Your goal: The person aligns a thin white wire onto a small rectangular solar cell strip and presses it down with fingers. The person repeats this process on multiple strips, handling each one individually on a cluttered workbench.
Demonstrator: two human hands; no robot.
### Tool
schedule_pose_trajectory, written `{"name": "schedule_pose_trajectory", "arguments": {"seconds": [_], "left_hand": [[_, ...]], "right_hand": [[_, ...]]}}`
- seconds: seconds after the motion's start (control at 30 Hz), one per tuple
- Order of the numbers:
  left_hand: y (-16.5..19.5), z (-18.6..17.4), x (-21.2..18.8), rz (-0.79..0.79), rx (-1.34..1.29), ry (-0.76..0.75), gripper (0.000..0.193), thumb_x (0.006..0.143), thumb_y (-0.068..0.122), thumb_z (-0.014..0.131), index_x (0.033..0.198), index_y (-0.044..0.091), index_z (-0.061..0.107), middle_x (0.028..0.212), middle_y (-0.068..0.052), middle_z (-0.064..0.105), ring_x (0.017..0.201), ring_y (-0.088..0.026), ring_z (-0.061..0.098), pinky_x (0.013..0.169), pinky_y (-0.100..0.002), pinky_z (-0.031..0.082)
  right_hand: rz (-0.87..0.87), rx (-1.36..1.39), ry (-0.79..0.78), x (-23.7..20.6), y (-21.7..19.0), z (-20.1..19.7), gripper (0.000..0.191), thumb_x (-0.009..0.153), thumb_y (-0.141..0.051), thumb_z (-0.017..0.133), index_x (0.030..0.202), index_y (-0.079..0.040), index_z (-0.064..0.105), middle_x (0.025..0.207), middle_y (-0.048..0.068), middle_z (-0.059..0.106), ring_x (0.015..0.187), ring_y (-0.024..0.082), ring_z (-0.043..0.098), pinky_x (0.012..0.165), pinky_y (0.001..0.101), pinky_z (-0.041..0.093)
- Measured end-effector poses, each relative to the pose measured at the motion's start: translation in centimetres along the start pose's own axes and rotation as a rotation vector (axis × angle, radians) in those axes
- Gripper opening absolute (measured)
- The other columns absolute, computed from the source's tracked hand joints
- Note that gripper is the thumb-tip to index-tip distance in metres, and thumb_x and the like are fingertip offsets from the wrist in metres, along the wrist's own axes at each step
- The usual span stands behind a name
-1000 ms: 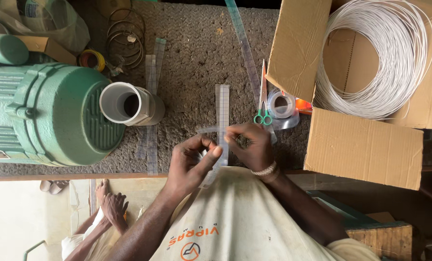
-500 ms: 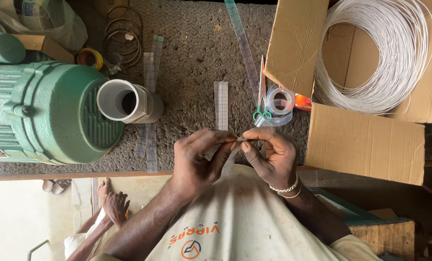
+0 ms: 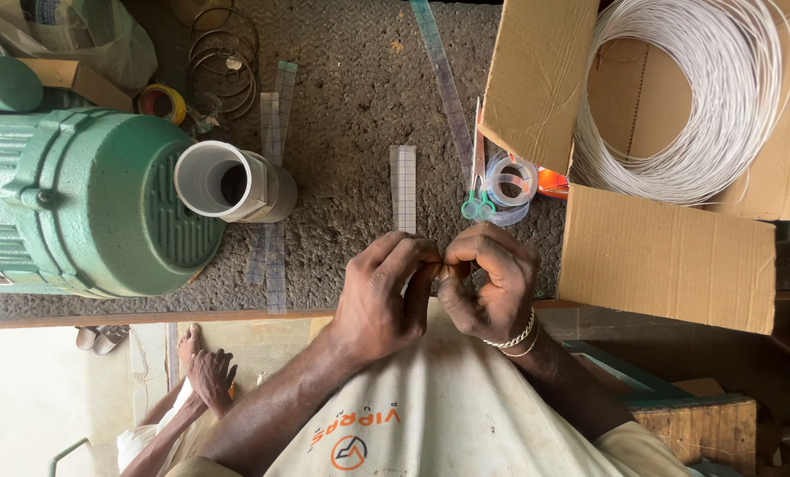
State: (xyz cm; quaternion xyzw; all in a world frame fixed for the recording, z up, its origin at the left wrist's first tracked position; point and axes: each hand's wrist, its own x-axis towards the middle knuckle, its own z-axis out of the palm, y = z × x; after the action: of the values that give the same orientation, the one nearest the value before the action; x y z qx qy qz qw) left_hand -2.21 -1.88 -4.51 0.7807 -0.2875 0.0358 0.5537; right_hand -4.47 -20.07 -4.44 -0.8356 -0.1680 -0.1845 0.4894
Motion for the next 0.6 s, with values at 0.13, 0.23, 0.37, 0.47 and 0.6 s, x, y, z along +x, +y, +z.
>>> {"name": "schedule_pose_trajectory", "arguments": {"seconds": [0.13,0.23,0.37,0.47,0.6], "left_hand": [[0.1,0.6,-0.3,0.004,0.013,0.036,0.019,0.090,-0.008,0.066,0.107,0.000,0.063,0.097,-0.014,0.068,0.084,-0.029,0.069,0.073,-0.038,0.060],[-0.3,0.4,-0.5,-0.059,0.008,0.054,0.014,0.095,-0.009,0.062,0.104,0.002,0.063,0.096,-0.012,0.070,0.082,-0.023,0.071,0.071,-0.034,0.063],[-1.7,-1.0,-1.2,-0.079,-0.063,0.033,0.012,0.093,-0.006,0.060,0.102,0.002,0.062,0.095,-0.011,0.069,0.085,-0.018,0.071,0.074,-0.035,0.062],[-3.0,-1.2,-1.8,-0.349,-0.249,-0.098,0.006,0.098,-0.002,0.060,0.101,0.002,0.063,0.081,-0.009,0.065,0.068,-0.016,0.060,0.061,-0.034,0.050],[-3.5,-1.6,-3.6,-0.447,-0.889,-0.032,0.005,0.107,0.006,0.058,0.102,0.004,0.056,0.086,-0.002,0.063,0.079,-0.009,0.066,0.072,-0.028,0.058]], "right_hand": [[0.072,0.053,0.023,-1.5,1.9,0.3,0.032,0.091,-0.035,0.064,0.083,-0.005,0.058,0.077,0.006,0.059,0.067,0.016,0.057,0.060,0.0297,0.046],[0.194,0.144,0.046,-1.7,4.2,1.0,0.031,0.089,-0.034,0.063,0.079,-0.005,0.059,0.073,0.005,0.058,0.058,0.015,0.052,0.053,0.0293,0.043],[0.220,0.036,-0.027,-0.9,6.2,2.6,0.023,0.097,-0.025,0.069,0.092,-0.003,0.067,0.082,0.004,0.063,0.068,0.017,0.060,0.059,0.0326,0.049],[-0.073,-0.449,-0.104,0.5,7.7,4.8,0.039,0.079,-0.037,0.077,0.101,-0.006,0.071,0.093,0.011,0.066,0.079,0.025,0.063,0.070,0.0380,0.052],[-0.043,-0.537,-0.161,0.2,8.9,5.6,0.035,0.072,-0.028,0.087,0.103,-0.017,0.077,0.096,0.008,0.070,0.086,0.029,0.065,0.078,0.0402,0.054]]}}
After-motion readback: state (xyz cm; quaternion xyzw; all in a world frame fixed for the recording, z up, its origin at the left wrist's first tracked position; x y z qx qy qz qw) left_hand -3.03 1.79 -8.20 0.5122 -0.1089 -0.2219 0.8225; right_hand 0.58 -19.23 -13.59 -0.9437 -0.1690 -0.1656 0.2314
